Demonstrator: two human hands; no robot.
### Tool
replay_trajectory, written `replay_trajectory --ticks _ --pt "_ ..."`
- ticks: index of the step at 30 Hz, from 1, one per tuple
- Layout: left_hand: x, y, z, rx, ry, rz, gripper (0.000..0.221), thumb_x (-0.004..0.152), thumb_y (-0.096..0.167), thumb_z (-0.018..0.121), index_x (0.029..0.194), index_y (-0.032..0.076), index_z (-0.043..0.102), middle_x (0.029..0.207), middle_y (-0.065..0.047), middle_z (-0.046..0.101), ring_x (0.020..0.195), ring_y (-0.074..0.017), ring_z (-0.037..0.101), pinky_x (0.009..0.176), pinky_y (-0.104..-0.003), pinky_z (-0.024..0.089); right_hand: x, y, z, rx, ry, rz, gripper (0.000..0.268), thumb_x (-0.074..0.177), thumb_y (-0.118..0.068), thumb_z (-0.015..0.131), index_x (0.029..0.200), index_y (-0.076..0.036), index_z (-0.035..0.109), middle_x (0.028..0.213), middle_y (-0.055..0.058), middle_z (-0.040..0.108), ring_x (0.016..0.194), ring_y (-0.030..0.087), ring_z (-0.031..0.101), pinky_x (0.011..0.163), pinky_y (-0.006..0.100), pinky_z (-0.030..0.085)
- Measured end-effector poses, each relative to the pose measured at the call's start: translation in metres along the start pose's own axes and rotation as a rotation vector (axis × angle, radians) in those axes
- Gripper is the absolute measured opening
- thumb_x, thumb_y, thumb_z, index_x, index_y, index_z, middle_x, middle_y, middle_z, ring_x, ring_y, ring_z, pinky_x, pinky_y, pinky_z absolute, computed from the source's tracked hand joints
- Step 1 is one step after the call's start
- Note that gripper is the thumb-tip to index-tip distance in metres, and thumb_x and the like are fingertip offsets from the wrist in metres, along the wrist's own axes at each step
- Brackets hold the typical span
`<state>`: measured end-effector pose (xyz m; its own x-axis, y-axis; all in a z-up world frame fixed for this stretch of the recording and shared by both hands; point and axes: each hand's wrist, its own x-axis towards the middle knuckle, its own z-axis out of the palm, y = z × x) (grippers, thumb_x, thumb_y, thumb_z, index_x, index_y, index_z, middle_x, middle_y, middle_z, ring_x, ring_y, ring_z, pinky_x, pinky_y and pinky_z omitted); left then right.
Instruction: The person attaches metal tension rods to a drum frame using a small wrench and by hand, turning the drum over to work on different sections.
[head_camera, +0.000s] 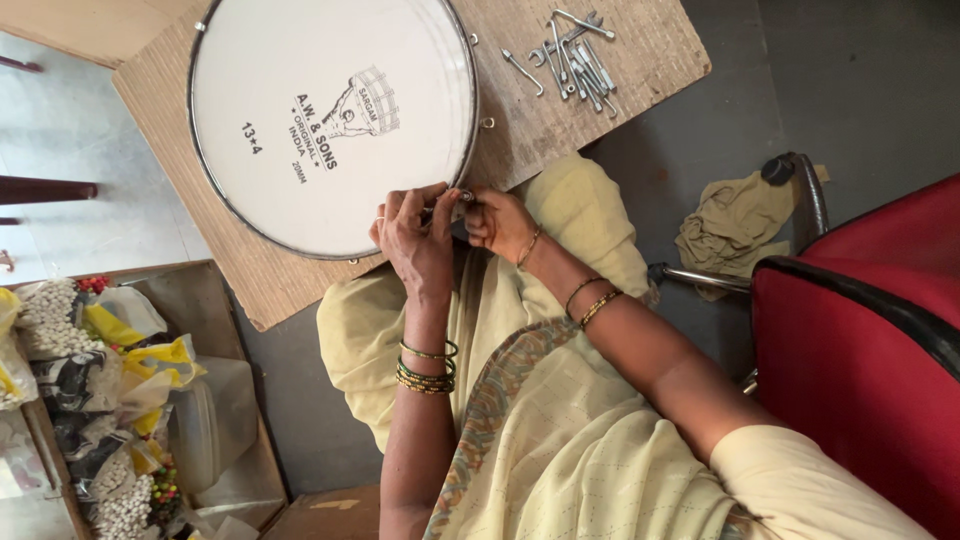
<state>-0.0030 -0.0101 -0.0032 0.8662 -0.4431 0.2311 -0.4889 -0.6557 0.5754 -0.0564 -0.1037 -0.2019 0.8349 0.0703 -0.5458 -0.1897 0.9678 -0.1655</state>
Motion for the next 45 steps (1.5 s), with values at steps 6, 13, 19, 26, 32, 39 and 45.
replay_trajectory --ticks 6,13,19,26,32,39,45 --pt "-0.001 -0.002 0.0 -0.015 0.035 0.02 0.017 0.089 0.031 0.082 0.097 0.016 0.079 0.09 -0.001 0.065 0.088 -0.0214 0.059 0.089 -0.038 0.038 0.004 0.002 -0.003 -0.128 -0.049 -0.026 0.051 0.106 -0.057 0.043 0.08 -0.016 0.057 0.05 -0.005 0.044 0.04 0.009 0.037 0.041 0.026 0.03" --pt "-0.002 -0.003 0.001 -0.024 0.019 0.007 0.016 0.089 0.031 0.082 0.096 0.017 0.078 0.089 -0.001 0.065 0.088 -0.0216 0.059 0.089 -0.037 0.038 0.006 0.001 -0.008 -0.097 -0.061 -0.068 0.036 0.109 -0.046 0.051 0.086 -0.018 0.056 0.056 -0.005 0.045 0.047 0.01 0.038 0.049 0.028 0.032" --pt "-0.001 -0.001 0.0 -0.013 0.033 0.02 0.017 0.088 0.032 0.082 0.095 0.017 0.078 0.09 0.0 0.066 0.089 -0.0212 0.059 0.087 -0.038 0.037 0.0 -0.003 0.0 -0.042 0.053 -0.026 0.033 0.102 -0.043 0.047 0.085 -0.016 0.055 0.057 -0.002 0.048 0.048 0.012 0.041 0.05 0.03 0.035" --pt "-0.001 -0.002 0.001 -0.011 0.018 0.008 0.016 0.089 0.031 0.082 0.096 0.017 0.078 0.088 0.001 0.064 0.085 -0.0206 0.058 0.086 -0.038 0.038 0.009 0.004 -0.011 -0.174 0.025 -0.069 0.047 0.108 -0.052 0.051 0.08 -0.015 0.053 0.051 -0.005 0.04 0.041 0.009 0.036 0.043 0.027 0.031" --pt "-0.001 -0.002 0.002 -0.001 0.009 0.0 0.016 0.089 0.032 0.082 0.096 0.017 0.078 0.089 0.001 0.065 0.085 -0.02 0.058 0.086 -0.038 0.038 0.011 0.005 -0.02 0.019 -0.052 -0.028 0.024 0.106 -0.033 0.05 0.092 -0.015 0.057 0.064 -0.003 0.049 0.055 0.012 0.044 0.055 0.03 0.037" --pt "-0.001 0.001 -0.001 0.005 0.023 0.009 0.017 0.088 0.032 0.082 0.096 0.017 0.079 0.09 0.001 0.065 0.088 -0.0205 0.059 0.087 -0.038 0.038 0.009 0.012 -0.014 -0.283 0.221 -0.232 0.015 0.098 -0.029 0.059 0.096 -0.015 0.054 0.07 -0.001 0.054 0.054 0.01 0.048 0.047 0.028 0.038" --pt "0.0 0.002 0.001 -0.003 0.005 0.001 0.016 0.09 0.031 0.08 0.098 0.017 0.079 0.091 0.0 0.065 0.088 -0.0212 0.059 0.088 -0.038 0.038 -0.032 -0.005 0.03 -1.145 0.317 -0.916 0.039 0.088 -0.022 0.079 0.11 -0.003 0.054 0.088 0.006 0.066 0.074 0.019 0.067 0.063 0.033 0.054"
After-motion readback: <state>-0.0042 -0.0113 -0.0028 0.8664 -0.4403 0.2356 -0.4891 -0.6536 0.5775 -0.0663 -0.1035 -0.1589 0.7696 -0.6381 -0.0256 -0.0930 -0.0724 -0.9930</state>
